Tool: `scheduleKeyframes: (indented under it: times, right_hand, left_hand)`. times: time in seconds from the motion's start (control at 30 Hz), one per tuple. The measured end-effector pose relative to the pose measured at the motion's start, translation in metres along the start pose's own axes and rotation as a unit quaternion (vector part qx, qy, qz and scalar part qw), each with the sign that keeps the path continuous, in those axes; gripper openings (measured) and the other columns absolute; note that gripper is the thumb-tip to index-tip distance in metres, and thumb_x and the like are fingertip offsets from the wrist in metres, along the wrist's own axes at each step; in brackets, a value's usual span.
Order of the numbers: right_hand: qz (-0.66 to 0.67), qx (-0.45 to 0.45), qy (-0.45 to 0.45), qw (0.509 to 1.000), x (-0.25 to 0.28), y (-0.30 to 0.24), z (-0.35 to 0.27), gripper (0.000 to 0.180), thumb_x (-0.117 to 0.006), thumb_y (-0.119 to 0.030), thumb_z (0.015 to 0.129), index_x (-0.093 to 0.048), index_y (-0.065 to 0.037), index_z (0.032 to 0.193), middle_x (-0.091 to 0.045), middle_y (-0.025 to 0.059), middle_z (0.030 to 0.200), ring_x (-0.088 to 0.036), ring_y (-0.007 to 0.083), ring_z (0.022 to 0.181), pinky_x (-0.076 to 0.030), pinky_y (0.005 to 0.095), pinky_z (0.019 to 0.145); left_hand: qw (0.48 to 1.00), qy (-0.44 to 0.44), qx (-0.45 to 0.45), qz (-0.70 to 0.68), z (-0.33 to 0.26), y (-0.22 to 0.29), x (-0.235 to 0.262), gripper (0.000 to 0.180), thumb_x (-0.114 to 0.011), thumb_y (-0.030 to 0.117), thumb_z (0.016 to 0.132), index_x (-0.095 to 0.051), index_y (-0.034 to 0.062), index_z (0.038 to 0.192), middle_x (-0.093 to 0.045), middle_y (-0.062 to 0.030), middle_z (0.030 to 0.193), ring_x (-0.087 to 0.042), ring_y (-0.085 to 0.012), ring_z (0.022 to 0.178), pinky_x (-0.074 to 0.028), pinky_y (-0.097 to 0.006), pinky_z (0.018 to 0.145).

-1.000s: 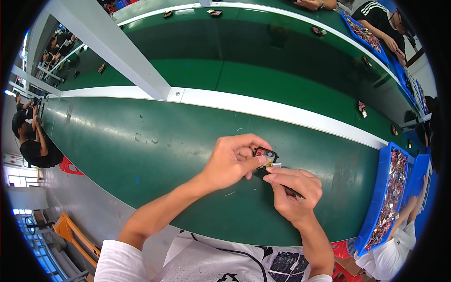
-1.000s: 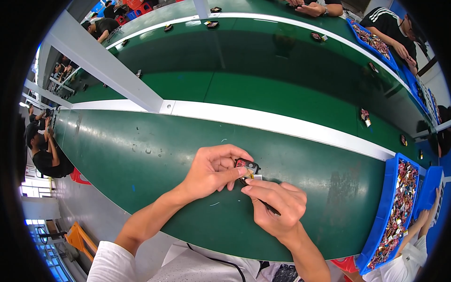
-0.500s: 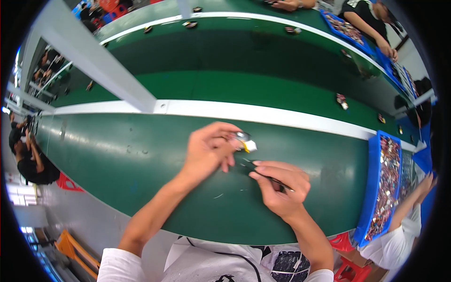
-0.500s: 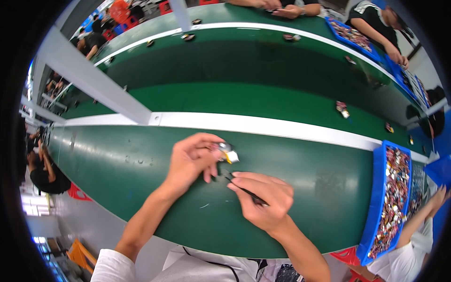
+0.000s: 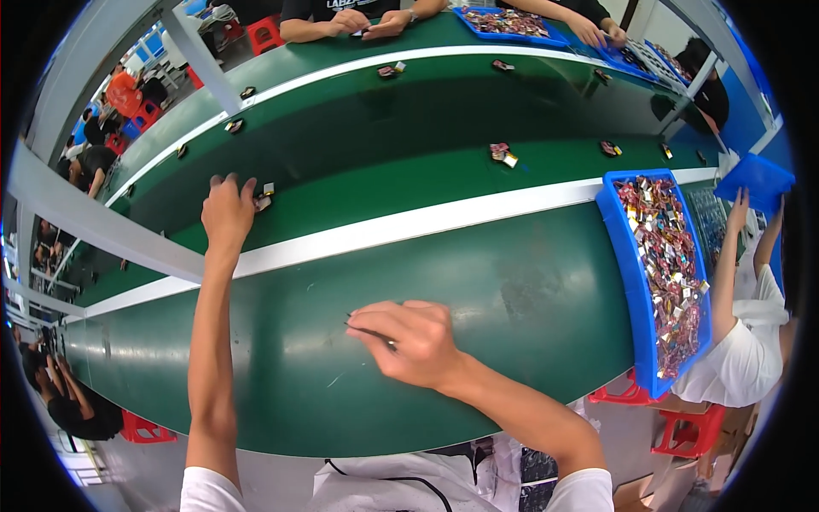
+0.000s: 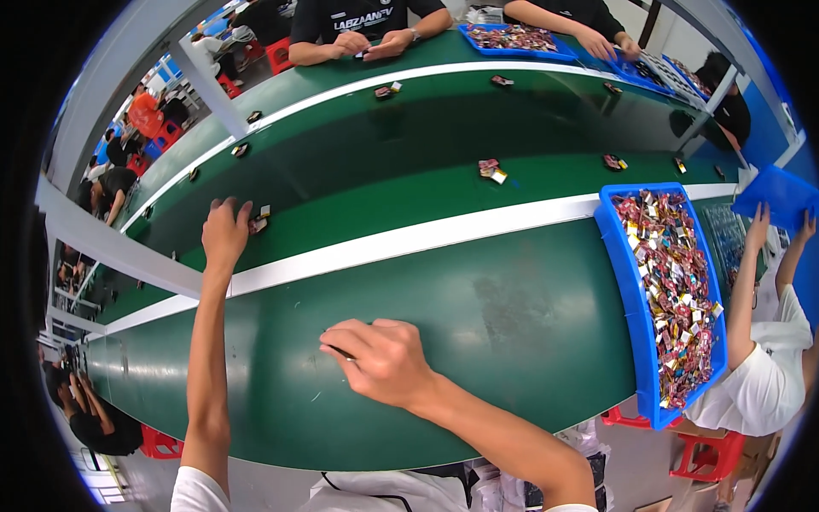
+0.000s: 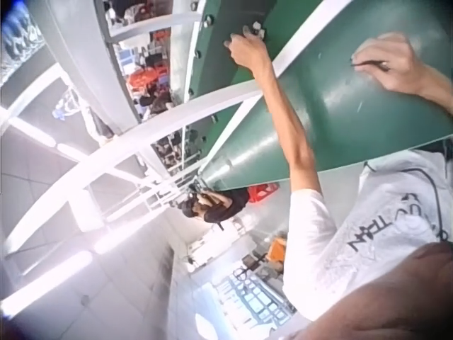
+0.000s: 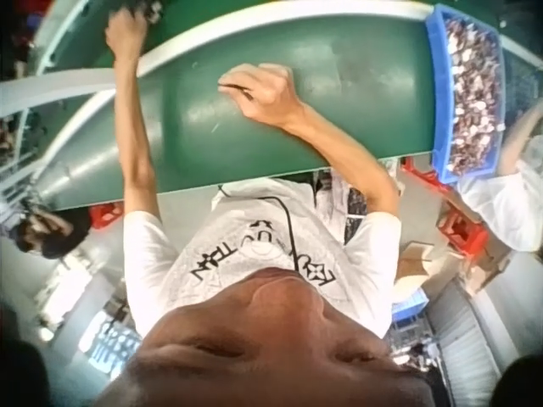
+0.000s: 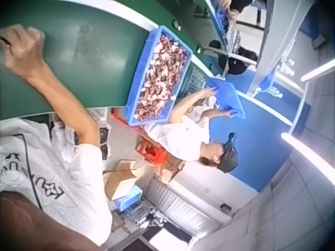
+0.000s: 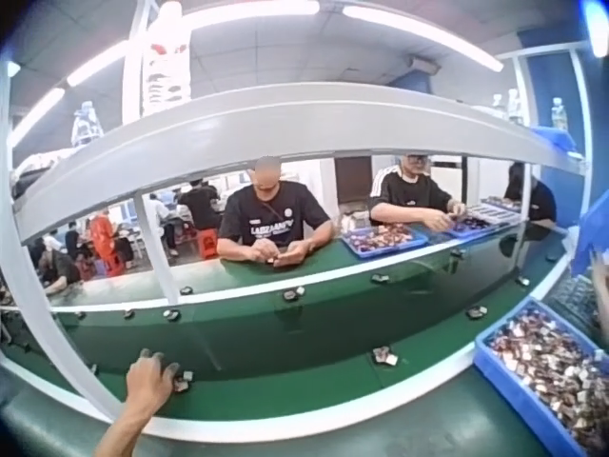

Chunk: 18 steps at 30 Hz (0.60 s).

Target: Assembling small electronic components or toy parts using tweezers at a factory assembly line.

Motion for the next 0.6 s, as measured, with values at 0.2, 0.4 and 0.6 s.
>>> scheduleKeyframes:
  times: [0.2, 0.4, 0.6]
  right_hand:
    - [-0.017, 0.008, -0.022, 1.000, 0.001, 0.004, -0.002, 0.016, -0.083, -0.002, 0.072, -0.074, -0.009, 0.084, -0.076, 0.0021, 0.087, -0.062, 0.0152, 0.053, -0.043, 0.0266, 0.046]
    - [0.015, 0.025, -0.014, 0.999, -0.008, -0.008, 0.001, 0.018, -0.080, -0.003, 0.074, -0.071, -0.008, 0.089, -0.072, -0.0001, 0.086, -0.058, 0.0185, 0.052, -0.044, 0.0293, 0.049]
    - [-0.010, -0.005, -0.025, 1.000, -0.003, 0.003, -0.002, 0.021, -0.081, 0.001, 0.068, -0.074, -0.007, 0.086, -0.075, 0.0032, 0.087, -0.060, 0.0191, 0.054, -0.044, 0.0291, 0.048]
  left_hand:
    - [0.884, -0.283, -0.217, -0.304, 0.006, 0.198, -0.038, 0.031, -0.064, 0.025, 0.097, -0.071, 0.0018, 0.115, -0.070, -0.0085, 0.087, -0.071, -0.0173, 0.070, -0.056, -0.029, 0.055]
    - [0.856, -0.150, -0.375, -0.323, 0.010, 0.330, -0.065, 0.025, -0.072, 0.020, 0.088, -0.076, 0.0060, 0.109, -0.074, -0.0139, 0.106, -0.072, -0.0306, 0.090, -0.058, -0.040, 0.079]
    - [0.846, -0.330, -0.305, -0.287, -0.012, 0.383, -0.099, 0.025, -0.075, 0.024, 0.086, -0.077, 0.0070, 0.105, -0.074, -0.0123, 0.105, -0.070, -0.0292, 0.098, -0.054, -0.038, 0.088]
Point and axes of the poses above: each hand's wrist, its own z-axis towards the middle knuckle, its own x-axis out of the back of the hand, y = z × x, the point moved 10 cm from there along z, towards the middle knuckle
